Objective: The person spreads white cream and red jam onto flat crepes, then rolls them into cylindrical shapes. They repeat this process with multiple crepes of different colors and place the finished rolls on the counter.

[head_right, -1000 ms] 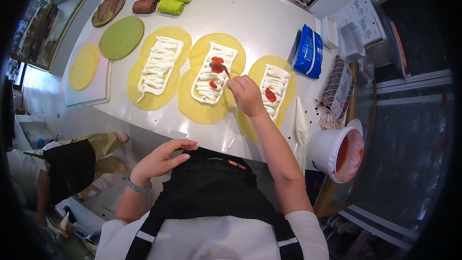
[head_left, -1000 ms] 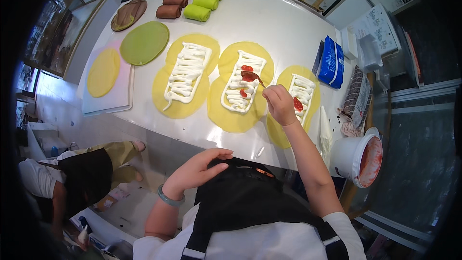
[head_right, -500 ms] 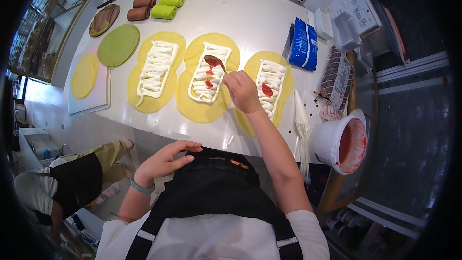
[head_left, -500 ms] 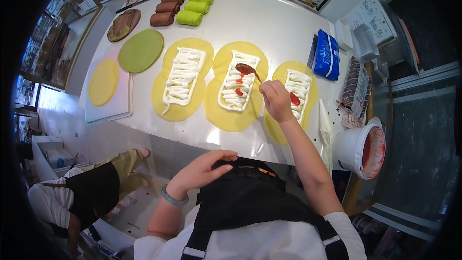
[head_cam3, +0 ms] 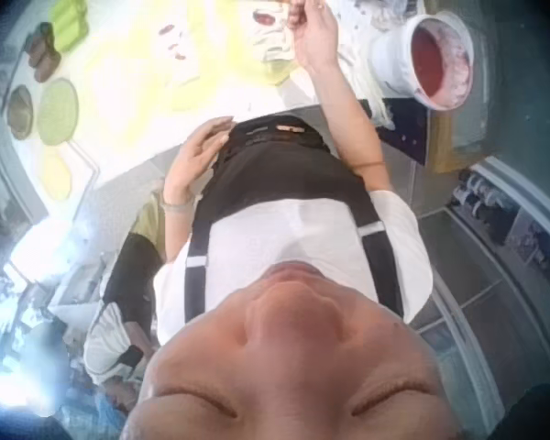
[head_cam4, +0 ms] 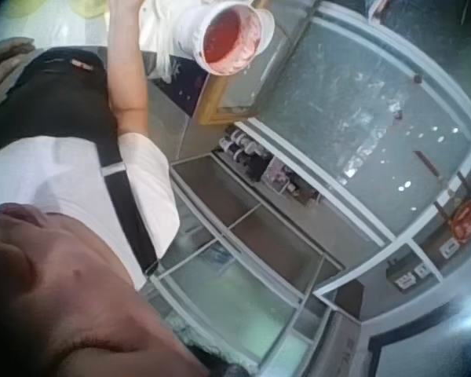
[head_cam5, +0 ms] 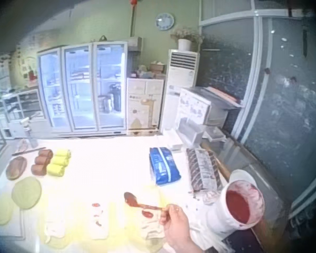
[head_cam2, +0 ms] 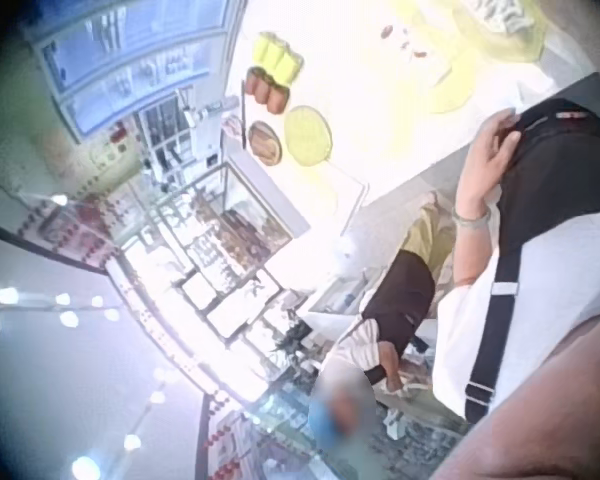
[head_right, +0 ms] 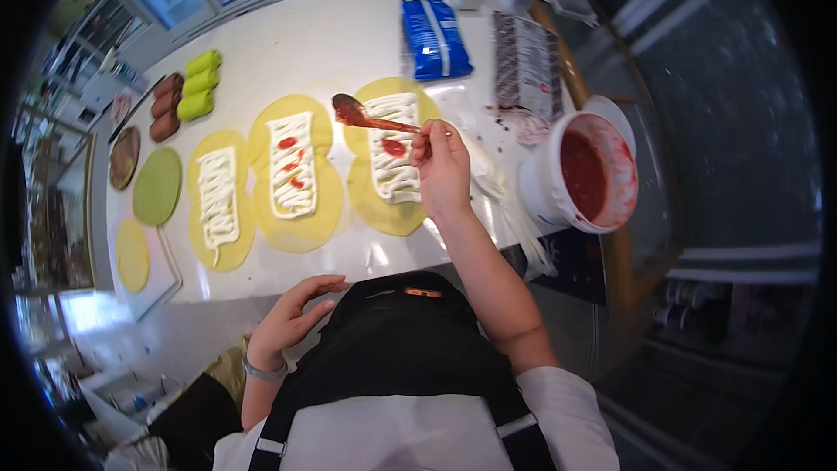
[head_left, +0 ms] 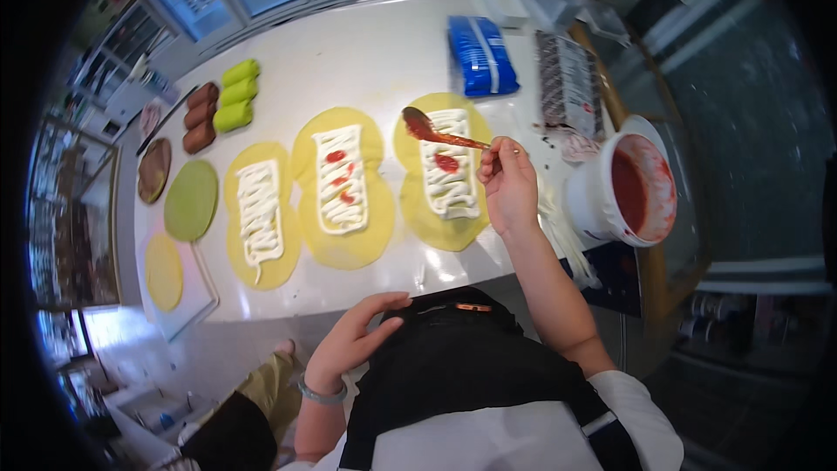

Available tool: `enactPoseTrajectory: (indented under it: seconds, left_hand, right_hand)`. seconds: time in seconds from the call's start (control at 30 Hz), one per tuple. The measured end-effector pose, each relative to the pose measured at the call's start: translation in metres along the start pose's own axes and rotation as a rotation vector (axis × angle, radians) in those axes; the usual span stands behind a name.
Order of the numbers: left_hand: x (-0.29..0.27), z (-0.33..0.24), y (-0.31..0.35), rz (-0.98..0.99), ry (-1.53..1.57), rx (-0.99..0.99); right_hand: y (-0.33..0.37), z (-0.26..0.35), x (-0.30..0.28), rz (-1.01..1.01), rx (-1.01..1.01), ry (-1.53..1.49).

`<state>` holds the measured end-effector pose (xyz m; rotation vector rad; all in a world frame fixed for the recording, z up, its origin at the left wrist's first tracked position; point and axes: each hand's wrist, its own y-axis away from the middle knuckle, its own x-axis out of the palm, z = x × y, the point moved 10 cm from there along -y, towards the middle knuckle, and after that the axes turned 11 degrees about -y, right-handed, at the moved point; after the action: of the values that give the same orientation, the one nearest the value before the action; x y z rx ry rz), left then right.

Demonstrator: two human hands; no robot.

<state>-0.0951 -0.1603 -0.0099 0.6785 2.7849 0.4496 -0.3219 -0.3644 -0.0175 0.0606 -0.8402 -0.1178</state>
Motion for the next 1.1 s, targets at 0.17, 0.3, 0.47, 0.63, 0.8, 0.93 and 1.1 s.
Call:
enactPoseTrajectory:
  seconds: [0.17,0.3,0.47,0.63,0.8,0.93,1.1]
  left_hand:
    - [0.02,0.003,-0.023,0.0,0.044,-0.015]
    - [0.043,-0.007,-0.049,0.07,-0.019,-0.033]
    - [0.062,-0.028,-0.07,0.119,-0.071,-0.072]
    - [0.073,-0.033,-0.073,0.105,-0.072,-0.093]
    - [0.078,-0.031,-0.072,0.067,-0.072,-0.115]
    - [0.081,-0.032,-0.073,0.034,-0.064,-0.098]
    - [0.085,-0.029,-0.071,0.018,-0.039,-0.103]
  right_hand:
    - [0.058,0.225,-0.053,-0.087,-0.656,0.381]
    - [0.073,0.316,-0.097,-0.17,-0.782,1.135]
    - [0.025,0.277,-0.091,0.307,-0.764,1.682]
    - [0.028,0.232,-0.087,0.657,-0.567,1.677]
    - [0.052,0.27,-0.099,0.399,-0.44,1.41]
    - [0.069,0.285,-0.152,-0.038,-0.209,0.964]
    - [0.087,0.29,-0.118,0.159,-0.516,1.316]
